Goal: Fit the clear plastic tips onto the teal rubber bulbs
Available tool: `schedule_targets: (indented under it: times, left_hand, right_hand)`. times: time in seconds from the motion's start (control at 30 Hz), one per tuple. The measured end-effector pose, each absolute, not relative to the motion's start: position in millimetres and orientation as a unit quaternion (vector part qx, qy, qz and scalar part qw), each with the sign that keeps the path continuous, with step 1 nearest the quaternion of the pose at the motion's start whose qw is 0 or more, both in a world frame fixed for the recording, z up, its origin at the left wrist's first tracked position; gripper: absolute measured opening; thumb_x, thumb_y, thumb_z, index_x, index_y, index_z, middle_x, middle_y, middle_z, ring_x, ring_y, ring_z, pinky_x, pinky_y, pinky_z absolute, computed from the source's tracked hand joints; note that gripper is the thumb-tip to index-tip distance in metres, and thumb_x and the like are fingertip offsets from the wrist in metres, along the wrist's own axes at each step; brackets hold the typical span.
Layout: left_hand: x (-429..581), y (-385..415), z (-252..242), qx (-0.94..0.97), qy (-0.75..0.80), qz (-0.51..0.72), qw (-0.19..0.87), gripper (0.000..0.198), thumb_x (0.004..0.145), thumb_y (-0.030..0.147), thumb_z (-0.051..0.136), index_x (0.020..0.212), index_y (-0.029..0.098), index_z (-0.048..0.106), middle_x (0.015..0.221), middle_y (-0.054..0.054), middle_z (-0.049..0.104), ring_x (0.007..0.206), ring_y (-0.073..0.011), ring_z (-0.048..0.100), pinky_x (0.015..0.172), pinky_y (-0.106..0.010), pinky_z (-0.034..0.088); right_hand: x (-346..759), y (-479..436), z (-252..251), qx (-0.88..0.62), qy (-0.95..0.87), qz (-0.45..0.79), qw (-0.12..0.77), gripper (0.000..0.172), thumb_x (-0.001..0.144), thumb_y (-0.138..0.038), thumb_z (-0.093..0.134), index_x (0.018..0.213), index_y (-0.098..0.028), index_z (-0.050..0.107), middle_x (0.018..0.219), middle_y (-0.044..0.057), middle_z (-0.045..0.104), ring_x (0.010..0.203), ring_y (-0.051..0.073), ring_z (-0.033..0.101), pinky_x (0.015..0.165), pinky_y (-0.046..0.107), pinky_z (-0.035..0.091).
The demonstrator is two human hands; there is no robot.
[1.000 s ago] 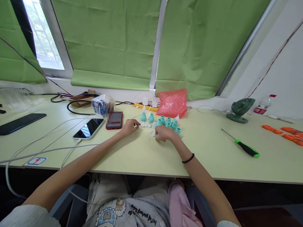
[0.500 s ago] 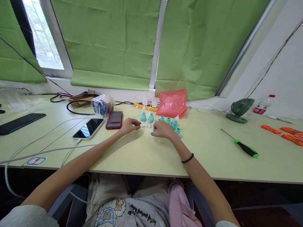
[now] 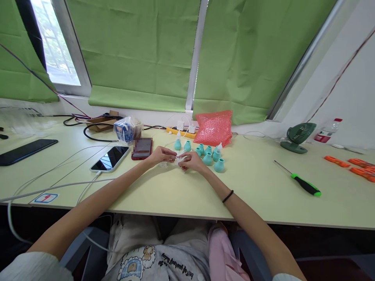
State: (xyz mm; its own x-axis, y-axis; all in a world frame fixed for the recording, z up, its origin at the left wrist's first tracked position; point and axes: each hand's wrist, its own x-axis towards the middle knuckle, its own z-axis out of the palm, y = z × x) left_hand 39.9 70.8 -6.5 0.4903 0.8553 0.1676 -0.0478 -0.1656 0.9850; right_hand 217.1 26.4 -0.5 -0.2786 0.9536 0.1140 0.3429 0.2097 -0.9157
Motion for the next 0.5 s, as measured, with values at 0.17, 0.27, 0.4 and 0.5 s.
schedule_targets:
  times: [0.17,0.27,0.4,0.5]
  left_hand:
    - [39.8,68.1,-5.0,0.655,0.313,0.411,0.551,0.037,0.046,0.025,0.074,0.077,0.007,0.066,0.067,-0.007,0.067,0.058,-0.0139,0.061,0.068,-0.033,0.051]
    - [39.4,66.7,-3.7,0.670,0.315,0.409,0.533,0.031,0.046,0.023,0.074,0.072,0.008,0.067,0.063,-0.006,0.067,0.057,-0.0139,0.060,0.066,-0.031,0.050]
    - [40.3,66.6,-2.6,0.686,0.326,0.421,0.496,0.024,0.044,0.018,0.073,0.065,0.009,0.068,0.061,-0.005,0.067,0.059,-0.0151,0.059,0.066,-0.028,0.048]
    - [41.2,67.1,-2.4,0.690,0.334,0.430,0.477,0.022,0.044,0.017,0.072,0.064,0.010,0.068,0.063,-0.005,0.067,0.062,-0.0156,0.060,0.067,-0.027,0.047]
  right_hand:
    - [209.8,26.2,-6.5,-0.474,-0.653,0.439,0.395,0.031,0.052,-0.021,0.069,0.079,-0.013,0.057,0.048,-0.003,0.058,0.040,0.011,0.054,0.039,0.023,0.048]
    - [207.5,26.2,-8.2,-0.475,-0.638,0.454,0.402,0.028,0.051,-0.020,0.069,0.076,-0.014,0.056,0.047,-0.003,0.058,0.038,0.010,0.053,0.037,0.022,0.047]
    - [207.3,26.1,-8.0,-0.474,-0.620,0.473,0.409,0.029,0.051,-0.021,0.069,0.076,-0.014,0.055,0.046,-0.003,0.057,0.038,0.010,0.052,0.036,0.023,0.047]
    - [207.2,24.7,-5.9,-0.470,-0.608,0.486,0.416,0.030,0.051,-0.022,0.070,0.076,-0.014,0.055,0.048,-0.002,0.058,0.039,0.010,0.052,0.037,0.023,0.047]
